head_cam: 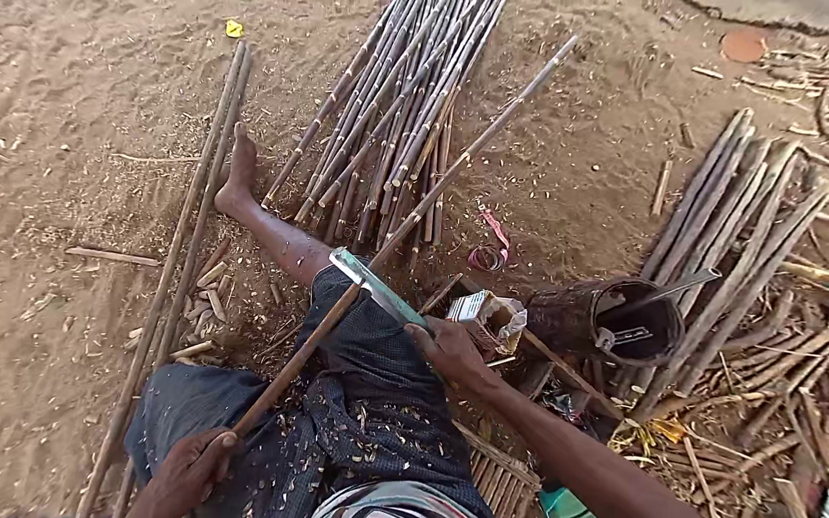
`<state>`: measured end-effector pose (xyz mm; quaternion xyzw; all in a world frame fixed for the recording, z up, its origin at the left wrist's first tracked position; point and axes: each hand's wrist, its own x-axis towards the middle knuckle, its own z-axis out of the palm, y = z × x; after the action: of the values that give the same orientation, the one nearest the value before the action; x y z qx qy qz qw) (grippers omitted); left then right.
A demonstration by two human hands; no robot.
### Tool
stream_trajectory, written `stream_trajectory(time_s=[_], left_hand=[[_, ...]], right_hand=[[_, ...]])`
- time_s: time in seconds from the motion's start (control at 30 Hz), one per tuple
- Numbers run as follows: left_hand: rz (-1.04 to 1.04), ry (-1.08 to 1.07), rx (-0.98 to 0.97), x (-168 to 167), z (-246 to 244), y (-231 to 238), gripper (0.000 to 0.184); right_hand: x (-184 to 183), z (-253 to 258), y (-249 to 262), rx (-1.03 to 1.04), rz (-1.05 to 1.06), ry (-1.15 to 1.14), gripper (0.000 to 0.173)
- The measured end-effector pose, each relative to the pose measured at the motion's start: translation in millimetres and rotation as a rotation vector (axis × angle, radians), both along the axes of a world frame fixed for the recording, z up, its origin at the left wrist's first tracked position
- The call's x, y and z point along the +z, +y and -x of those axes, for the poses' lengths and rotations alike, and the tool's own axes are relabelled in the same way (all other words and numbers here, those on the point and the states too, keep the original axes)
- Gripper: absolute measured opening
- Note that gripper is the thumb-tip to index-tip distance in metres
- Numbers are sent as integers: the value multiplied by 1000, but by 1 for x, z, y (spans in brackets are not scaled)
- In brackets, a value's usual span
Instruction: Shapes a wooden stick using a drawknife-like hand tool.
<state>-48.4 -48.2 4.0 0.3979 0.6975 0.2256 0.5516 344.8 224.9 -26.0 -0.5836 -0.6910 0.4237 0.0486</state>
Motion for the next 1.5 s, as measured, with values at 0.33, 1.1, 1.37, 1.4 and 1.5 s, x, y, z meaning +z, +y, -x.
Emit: stream_trajectory(time_s=[0.33, 1.1, 1.37, 1.4, 1.5], left_hand=[[53, -143, 7, -2, 2, 11, 59], [130, 649, -253, 71, -112, 142, 40], [103, 260, -150, 43, -84, 78, 38], [90, 259, -96, 42, -85, 71, 38], [-2, 317, 37, 39, -90, 62, 39]], right_hand=[[6, 0, -5, 79, 57, -86, 50], [49, 33, -38, -65, 81, 205, 50], [43, -16, -24, -31, 141, 189, 47], [35, -21, -8, -163, 150, 253, 45], [9, -20, 17, -463, 129, 269, 56]])
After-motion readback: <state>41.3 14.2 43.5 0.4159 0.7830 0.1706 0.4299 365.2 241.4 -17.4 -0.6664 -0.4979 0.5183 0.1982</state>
